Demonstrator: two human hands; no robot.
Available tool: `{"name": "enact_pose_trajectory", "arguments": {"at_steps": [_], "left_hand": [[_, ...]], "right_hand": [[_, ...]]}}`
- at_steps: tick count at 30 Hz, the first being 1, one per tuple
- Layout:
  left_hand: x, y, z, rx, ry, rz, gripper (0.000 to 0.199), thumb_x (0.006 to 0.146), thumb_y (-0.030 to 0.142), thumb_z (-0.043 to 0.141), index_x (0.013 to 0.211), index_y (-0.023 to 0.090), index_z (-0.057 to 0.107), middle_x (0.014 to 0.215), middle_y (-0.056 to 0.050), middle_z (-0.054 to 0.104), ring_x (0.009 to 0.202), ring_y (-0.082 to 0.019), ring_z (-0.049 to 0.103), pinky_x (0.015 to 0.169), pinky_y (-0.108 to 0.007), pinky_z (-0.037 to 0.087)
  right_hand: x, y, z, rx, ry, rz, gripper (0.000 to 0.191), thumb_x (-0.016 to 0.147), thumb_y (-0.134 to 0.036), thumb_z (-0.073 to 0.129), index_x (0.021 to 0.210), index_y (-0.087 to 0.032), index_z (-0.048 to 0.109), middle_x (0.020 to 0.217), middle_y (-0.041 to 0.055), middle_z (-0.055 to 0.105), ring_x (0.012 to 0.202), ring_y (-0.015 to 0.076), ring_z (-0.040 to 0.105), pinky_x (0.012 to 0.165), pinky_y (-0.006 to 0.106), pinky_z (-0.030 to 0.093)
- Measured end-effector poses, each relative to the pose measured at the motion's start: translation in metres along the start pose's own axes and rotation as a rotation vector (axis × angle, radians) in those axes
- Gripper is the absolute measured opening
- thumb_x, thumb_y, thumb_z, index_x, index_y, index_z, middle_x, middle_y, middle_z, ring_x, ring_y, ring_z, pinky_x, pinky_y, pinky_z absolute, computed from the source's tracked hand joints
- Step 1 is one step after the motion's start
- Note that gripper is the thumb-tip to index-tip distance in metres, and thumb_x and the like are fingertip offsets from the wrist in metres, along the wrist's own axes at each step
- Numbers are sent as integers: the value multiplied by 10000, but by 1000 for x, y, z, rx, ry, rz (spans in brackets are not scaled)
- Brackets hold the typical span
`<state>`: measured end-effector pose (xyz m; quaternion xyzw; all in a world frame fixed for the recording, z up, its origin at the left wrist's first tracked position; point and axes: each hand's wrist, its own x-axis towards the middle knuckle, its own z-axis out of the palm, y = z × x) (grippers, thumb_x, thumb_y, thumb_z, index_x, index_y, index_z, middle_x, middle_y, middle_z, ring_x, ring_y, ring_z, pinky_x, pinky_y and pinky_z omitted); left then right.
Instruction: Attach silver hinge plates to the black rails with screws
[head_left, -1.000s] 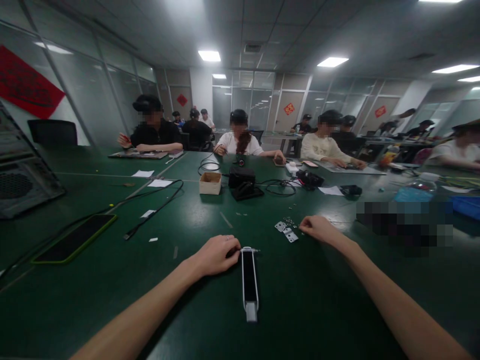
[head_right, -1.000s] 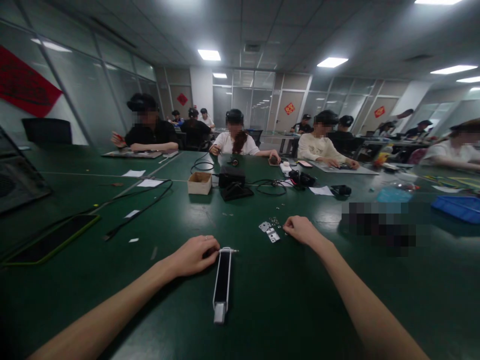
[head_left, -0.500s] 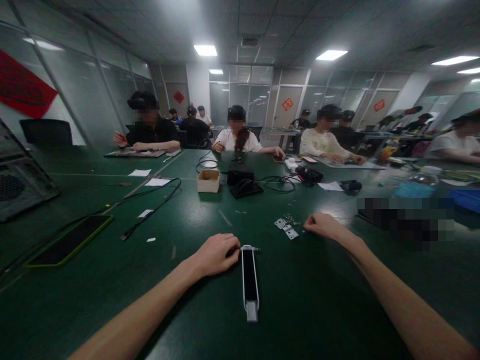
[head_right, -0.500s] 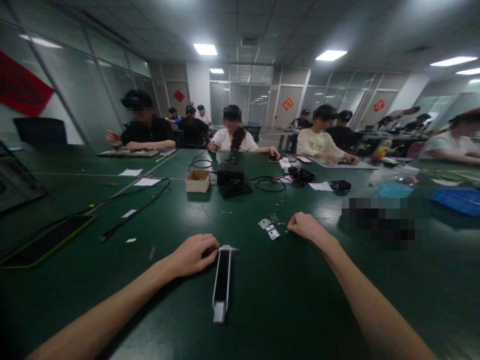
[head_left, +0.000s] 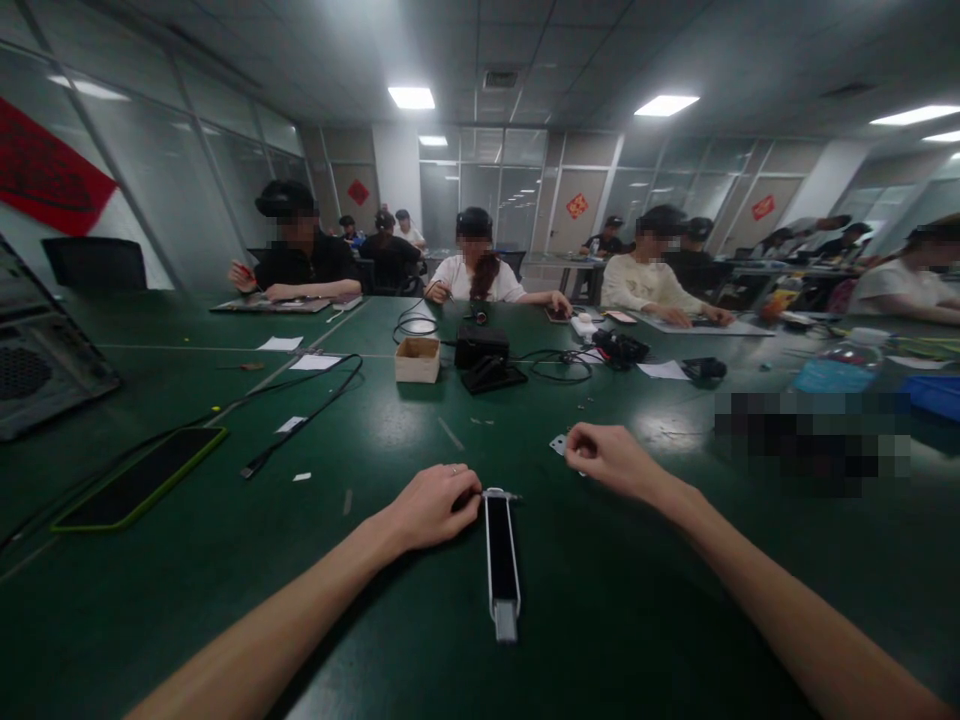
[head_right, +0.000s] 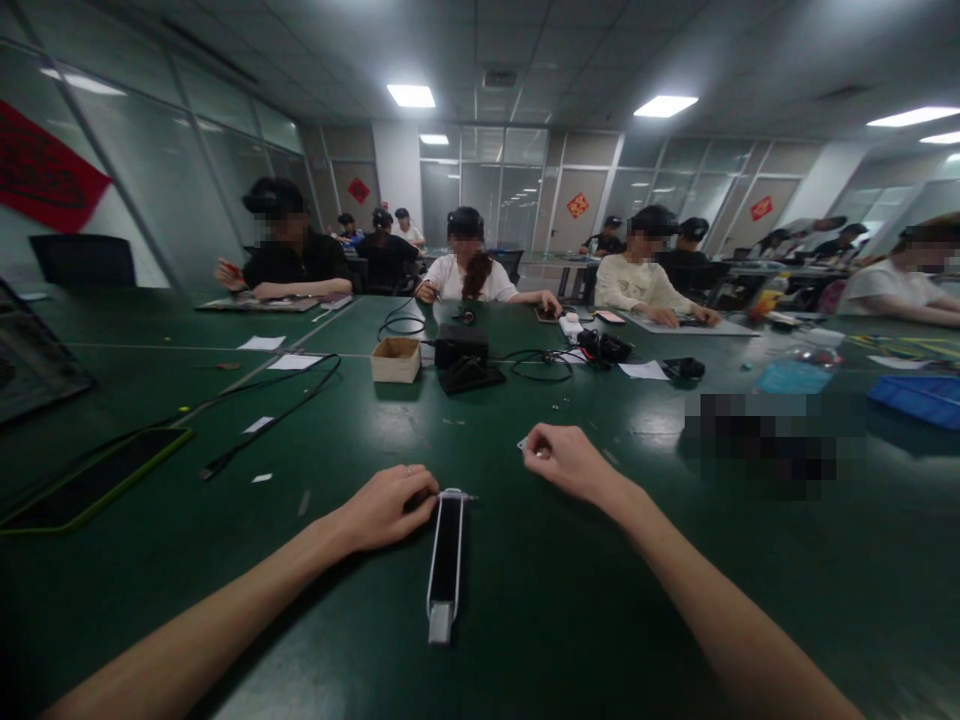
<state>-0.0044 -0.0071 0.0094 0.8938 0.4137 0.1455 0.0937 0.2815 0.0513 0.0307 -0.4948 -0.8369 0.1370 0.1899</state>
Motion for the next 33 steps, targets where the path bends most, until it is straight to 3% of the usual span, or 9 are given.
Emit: {"name": "enact_pose_trajectory", "arguments": {"at_steps": [6, 14, 33], "left_hand": [[-1, 0, -1, -5, 1, -4, 116, 885, 213, 482, 893, 162, 587, 819, -22, 596, 704, -148, 552, 646, -248, 409], [0, -2, 1, -12, -6, 3, 114, 874, 197, 488, 898, 166, 596, 821, -22, 602, 720, -154, 561, 656, -249, 413], [1, -2, 0, 2, -14, 17, 108, 867, 190, 493, 882, 164, 597, 800, -19, 599, 695, -143, 549, 645, -240, 406]], "right_hand": [[-10, -39, 31, 257, -143, -145, 95, 780, -236, 597, 785, -159, 652, 718, 8, 634, 604, 111, 534, 564, 227, 427], [-11, -38, 35, 382, -195, -164, 206, 815, -291, 625, 979, -189, 696, 863, 19, 690, 727, 138, 599, 651, 257, 472], [-15, -45, 47, 390, -84, -196, 164, 807, -285, 646, 921, -172, 680, 817, 12, 681, 680, 123, 592, 623, 244, 480]]}}
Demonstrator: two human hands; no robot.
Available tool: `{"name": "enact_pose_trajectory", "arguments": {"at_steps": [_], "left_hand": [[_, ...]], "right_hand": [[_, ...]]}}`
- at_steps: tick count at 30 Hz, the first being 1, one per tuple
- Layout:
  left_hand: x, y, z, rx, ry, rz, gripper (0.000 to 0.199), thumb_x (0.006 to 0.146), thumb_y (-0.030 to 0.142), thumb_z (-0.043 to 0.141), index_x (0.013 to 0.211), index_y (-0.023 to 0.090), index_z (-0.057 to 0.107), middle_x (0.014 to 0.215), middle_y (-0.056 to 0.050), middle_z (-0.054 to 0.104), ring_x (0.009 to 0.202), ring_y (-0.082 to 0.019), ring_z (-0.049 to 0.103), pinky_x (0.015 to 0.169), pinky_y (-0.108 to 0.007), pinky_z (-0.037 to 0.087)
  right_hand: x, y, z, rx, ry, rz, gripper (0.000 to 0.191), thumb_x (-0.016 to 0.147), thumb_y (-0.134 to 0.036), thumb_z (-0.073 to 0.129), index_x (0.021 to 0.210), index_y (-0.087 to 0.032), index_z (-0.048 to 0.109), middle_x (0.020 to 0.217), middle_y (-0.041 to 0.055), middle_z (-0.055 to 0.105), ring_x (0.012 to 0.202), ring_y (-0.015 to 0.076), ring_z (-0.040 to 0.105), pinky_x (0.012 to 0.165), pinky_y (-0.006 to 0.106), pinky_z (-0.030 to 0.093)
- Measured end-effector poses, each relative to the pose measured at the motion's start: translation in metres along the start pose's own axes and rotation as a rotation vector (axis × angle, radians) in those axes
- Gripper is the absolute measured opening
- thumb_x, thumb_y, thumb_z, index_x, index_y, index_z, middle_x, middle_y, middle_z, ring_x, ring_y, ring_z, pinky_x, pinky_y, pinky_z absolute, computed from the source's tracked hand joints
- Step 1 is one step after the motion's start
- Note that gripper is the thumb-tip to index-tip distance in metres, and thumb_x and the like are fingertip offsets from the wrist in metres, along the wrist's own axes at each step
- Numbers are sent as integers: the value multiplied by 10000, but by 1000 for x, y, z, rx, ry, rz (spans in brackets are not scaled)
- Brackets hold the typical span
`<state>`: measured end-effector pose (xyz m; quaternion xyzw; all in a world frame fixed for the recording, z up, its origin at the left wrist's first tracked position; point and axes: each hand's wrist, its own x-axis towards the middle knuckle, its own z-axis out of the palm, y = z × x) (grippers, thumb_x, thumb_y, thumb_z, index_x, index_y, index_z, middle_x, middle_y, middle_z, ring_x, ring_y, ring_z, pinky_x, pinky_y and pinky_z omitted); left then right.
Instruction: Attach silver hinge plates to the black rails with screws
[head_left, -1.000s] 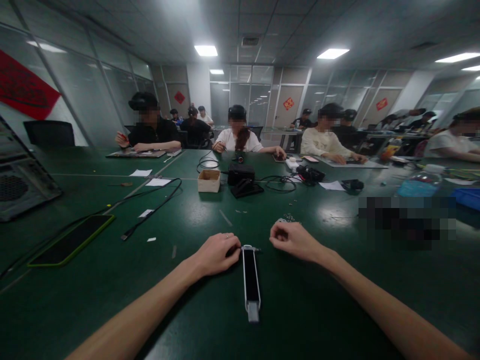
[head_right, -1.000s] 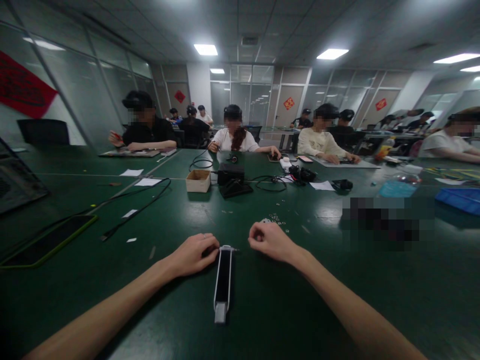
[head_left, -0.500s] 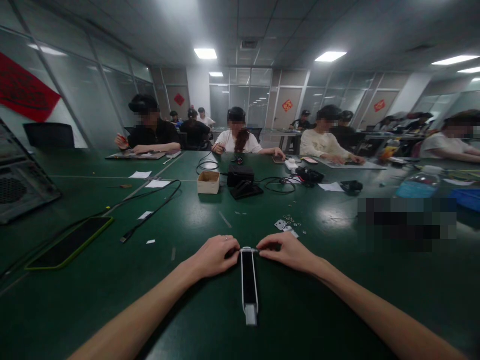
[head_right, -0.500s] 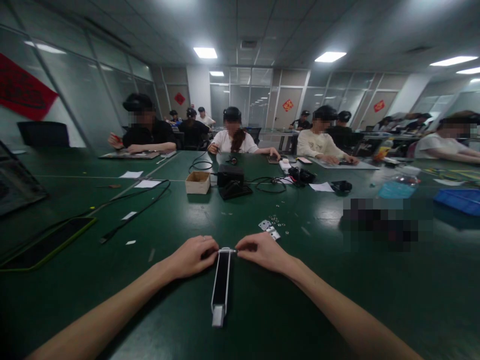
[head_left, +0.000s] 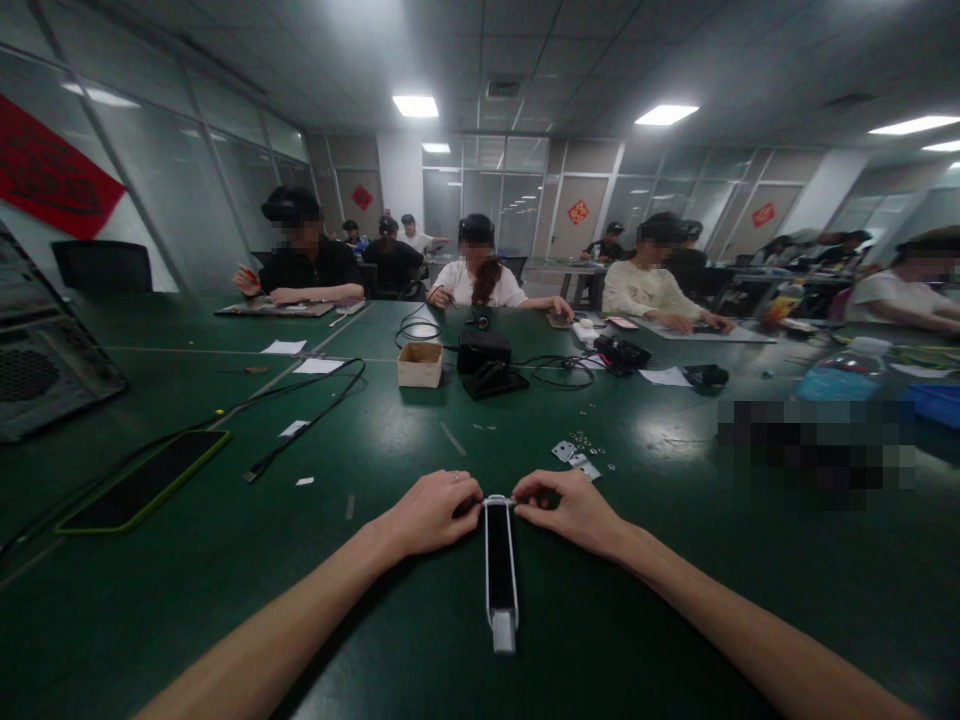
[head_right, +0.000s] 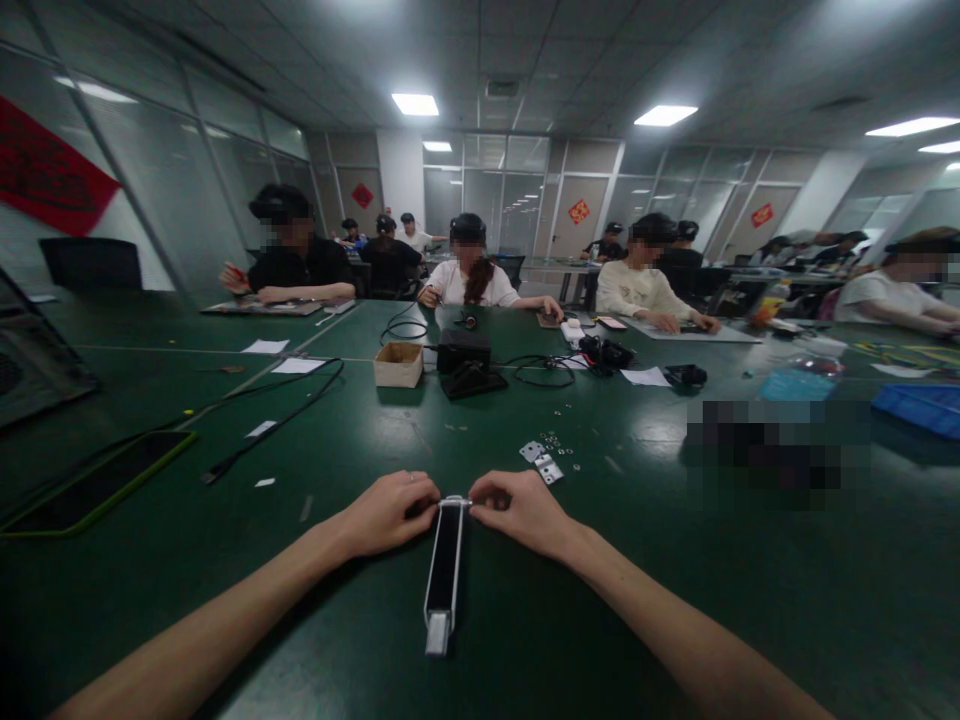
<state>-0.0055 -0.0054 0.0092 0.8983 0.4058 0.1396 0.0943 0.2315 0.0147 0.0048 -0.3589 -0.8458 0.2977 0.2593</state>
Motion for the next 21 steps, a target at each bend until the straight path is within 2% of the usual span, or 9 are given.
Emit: {"name": "enact_pose_trajectory", "arguments": {"at_steps": [6, 16, 21], "left_hand": [[0, 1, -1, 7, 9, 15, 114, 875, 202, 494, 884, 163, 601, 807, -23, 604, 703, -150, 555, 651, -250, 410], [1, 4, -4, 5, -7, -9, 102, 870, 180, 509, 877, 157, 608, 790, -21, 599, 691, -148, 546, 633, -242, 397], [0, 3, -3, -2, 3, -2, 103, 872, 191, 507, 883, 160, 604, 786, -19, 602, 698, -151, 552, 660, -250, 409]], "right_hand": [[0, 3, 3, -70, -8, -38, 187, 817, -296, 633, 957, -178, 672, 883, 30, 678, 729, 139, 604, 654, 261, 496], [0, 6, 4, -109, 7, -49, 140, 814, -288, 621, 877, -173, 670, 800, 19, 659, 687, 130, 591, 621, 248, 468], [0, 7, 5, -101, -12, -59, 166, 827, -286, 612, 941, -175, 660, 866, 25, 662, 720, 132, 586, 638, 254, 471]]}}
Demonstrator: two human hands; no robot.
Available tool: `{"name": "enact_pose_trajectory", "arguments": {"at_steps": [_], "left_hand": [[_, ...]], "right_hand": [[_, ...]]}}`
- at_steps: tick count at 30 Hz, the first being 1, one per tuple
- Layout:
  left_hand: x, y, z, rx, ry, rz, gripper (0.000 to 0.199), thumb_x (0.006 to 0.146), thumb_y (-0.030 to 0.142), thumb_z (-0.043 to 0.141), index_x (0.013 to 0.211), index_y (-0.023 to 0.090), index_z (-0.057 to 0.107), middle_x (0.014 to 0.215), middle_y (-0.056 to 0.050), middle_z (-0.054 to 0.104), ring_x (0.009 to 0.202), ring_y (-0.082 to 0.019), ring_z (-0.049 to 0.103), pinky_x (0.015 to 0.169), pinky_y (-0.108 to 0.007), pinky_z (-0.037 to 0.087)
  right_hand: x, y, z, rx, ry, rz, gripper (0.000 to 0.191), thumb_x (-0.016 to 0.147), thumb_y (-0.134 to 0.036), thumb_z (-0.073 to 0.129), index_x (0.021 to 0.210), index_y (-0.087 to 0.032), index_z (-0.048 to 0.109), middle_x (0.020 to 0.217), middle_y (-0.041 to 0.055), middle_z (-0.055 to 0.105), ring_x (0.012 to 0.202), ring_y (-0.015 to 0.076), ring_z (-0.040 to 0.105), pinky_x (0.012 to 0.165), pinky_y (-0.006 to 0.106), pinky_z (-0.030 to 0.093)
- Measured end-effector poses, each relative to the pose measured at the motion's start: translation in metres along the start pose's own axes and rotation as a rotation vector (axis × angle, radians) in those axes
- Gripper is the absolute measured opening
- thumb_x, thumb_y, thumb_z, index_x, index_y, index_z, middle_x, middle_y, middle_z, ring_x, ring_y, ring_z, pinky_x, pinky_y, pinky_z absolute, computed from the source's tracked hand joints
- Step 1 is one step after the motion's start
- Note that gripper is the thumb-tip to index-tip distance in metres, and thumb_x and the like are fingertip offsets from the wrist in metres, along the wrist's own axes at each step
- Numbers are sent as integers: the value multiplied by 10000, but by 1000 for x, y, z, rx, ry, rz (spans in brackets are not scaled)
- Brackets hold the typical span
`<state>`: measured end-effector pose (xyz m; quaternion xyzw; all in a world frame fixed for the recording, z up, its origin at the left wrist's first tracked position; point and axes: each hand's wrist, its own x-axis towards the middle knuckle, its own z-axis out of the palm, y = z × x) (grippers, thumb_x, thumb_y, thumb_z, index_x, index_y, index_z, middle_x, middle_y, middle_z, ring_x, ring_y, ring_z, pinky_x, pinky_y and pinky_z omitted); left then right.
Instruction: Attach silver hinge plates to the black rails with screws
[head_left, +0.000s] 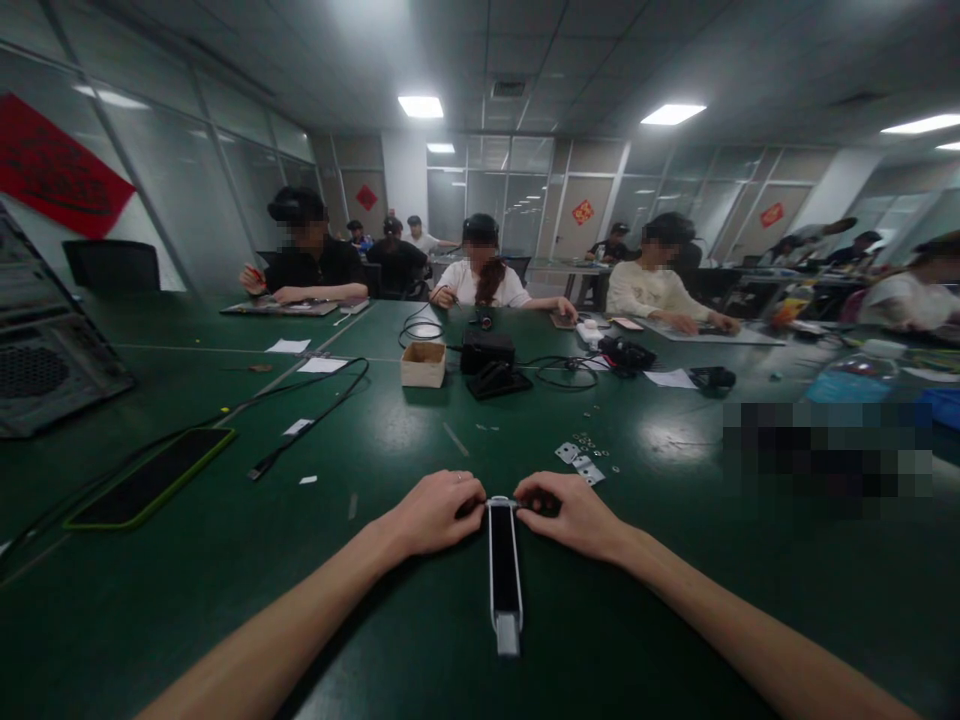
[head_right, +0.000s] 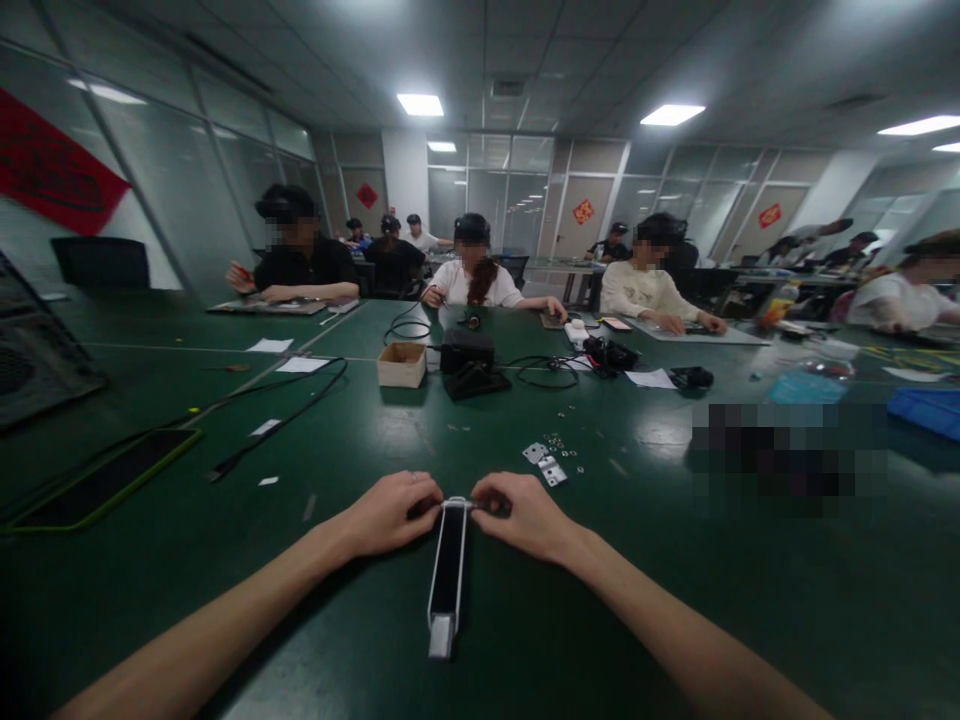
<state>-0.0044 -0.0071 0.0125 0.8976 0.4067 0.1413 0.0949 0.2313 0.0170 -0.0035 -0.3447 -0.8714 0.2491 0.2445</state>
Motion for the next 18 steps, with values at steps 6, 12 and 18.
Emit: {"name": "enact_pose_trajectory", "arguments": {"at_steps": [6, 12, 18], "left_hand": [[0, -2, 2, -3, -3, 1, 103, 873, 195, 499, 882, 165, 597, 798, -19, 600, 704, -149, 554, 653, -247, 412], [-1, -2, 1, -3, -2, 4, 106, 873, 199, 500, 892, 165, 599, 798, -21, 600, 705, -149, 556, 659, -250, 416], [-1, -2, 1, -12, -2, 2, 113, 870, 204, 499, 890, 164, 602, 808, -24, 608, 701, -148, 559, 656, -249, 418]], "right_hand": [[0, 0, 0, 4, -1, 0, 167, 833, -301, 607, 932, -178, 663, 859, 28, 656, 722, 135, 585, 642, 255, 479], [0, 1, 0, 1, 0, 2, 160, 832, -294, 606, 926, -177, 662, 866, 26, 654, 723, 133, 586, 634, 250, 476], [1, -2, 1, 4, 9, 2, 163, 836, -298, 604, 922, -173, 664, 869, 31, 655, 728, 136, 583, 641, 254, 480]]}}
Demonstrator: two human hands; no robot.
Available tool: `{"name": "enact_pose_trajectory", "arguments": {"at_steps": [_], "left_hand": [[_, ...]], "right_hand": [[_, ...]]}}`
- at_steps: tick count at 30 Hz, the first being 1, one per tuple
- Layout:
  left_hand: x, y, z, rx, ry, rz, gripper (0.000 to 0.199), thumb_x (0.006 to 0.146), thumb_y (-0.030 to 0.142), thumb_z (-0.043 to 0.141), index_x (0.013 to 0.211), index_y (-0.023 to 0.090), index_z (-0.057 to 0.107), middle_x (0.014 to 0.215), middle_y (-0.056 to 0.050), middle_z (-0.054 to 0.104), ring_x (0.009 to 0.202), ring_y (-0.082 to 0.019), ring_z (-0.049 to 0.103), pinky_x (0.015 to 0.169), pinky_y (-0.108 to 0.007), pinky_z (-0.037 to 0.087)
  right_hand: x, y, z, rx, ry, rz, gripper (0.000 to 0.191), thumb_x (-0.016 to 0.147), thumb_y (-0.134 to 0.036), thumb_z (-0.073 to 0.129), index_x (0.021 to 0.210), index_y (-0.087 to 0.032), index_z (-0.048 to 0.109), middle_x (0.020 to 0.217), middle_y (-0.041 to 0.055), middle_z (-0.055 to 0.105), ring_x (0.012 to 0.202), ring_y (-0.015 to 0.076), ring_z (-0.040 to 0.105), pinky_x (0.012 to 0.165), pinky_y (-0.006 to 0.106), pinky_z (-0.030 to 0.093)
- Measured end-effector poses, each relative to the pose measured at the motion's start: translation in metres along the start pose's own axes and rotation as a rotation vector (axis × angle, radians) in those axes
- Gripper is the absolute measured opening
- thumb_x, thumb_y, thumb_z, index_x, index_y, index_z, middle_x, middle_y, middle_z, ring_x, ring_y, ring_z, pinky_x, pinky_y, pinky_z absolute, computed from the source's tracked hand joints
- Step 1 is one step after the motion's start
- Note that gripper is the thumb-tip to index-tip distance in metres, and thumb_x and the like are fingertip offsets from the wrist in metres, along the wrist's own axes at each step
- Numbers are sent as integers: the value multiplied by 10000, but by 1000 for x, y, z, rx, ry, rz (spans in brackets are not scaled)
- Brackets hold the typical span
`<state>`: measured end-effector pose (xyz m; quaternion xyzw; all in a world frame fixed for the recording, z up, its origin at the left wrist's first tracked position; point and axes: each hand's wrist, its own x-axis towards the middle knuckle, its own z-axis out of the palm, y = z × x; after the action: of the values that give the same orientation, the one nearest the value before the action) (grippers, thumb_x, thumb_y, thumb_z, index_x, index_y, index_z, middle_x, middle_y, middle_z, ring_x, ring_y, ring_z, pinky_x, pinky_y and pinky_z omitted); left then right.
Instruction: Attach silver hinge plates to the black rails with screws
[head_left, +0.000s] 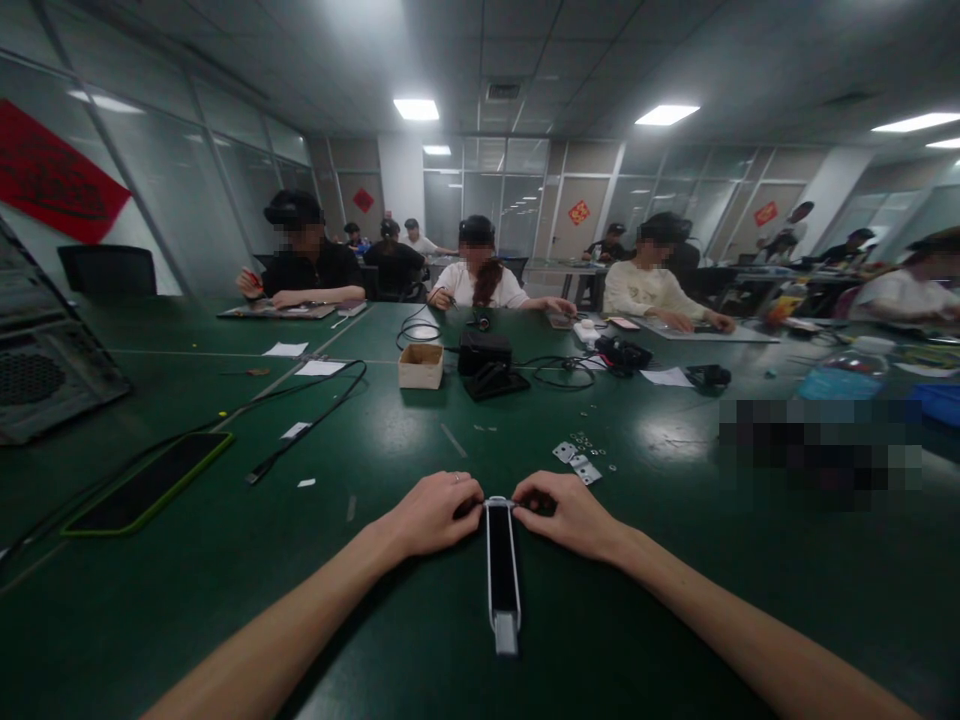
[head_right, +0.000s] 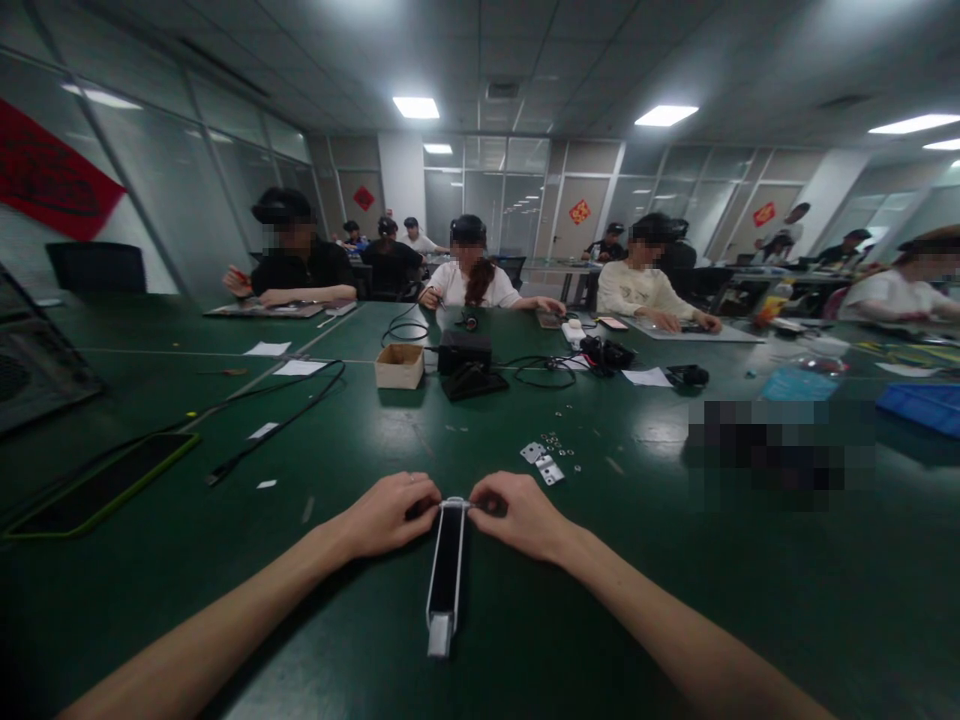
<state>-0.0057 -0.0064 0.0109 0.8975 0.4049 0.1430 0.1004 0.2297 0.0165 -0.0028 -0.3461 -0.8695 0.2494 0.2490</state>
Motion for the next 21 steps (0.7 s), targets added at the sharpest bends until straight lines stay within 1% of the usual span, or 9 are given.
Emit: {"name": "enact_pose_trajectory", "arguments": {"at_steps": [6, 12, 21], "left_hand": [[0, 1, 1, 11, 15, -16, 103, 860, 206, 501, 881, 174, 597, 792, -15, 607, 701, -146, 564, 662, -244, 422], [0, 2, -2, 7, 3, -9, 102, 860, 201, 506, 878, 170, 601, 796, -18, 609, 700, -147, 563, 656, -245, 419], [-1, -4, 4, 13, 14, 11, 120, 871, 219, 493, 898, 170, 599, 814, -23, 604, 707, -152, 557, 649, -249, 409]], "right_hand": [[0, -1, -1, -26, 6, -14, 148, 827, -284, 604, 898, -174, 670, 827, 30, 657, 710, 136, 588, 641, 252, 481], [0, 1, 0, -39, 10, -41, 173, 840, -303, 590, 928, -178, 670, 846, 35, 658, 722, 138, 593, 650, 253, 487], [0, 1, 0, -32, 21, -44, 153, 817, -279, 605, 908, -170, 665, 833, 37, 655, 711, 138, 594, 639, 251, 485]]}}
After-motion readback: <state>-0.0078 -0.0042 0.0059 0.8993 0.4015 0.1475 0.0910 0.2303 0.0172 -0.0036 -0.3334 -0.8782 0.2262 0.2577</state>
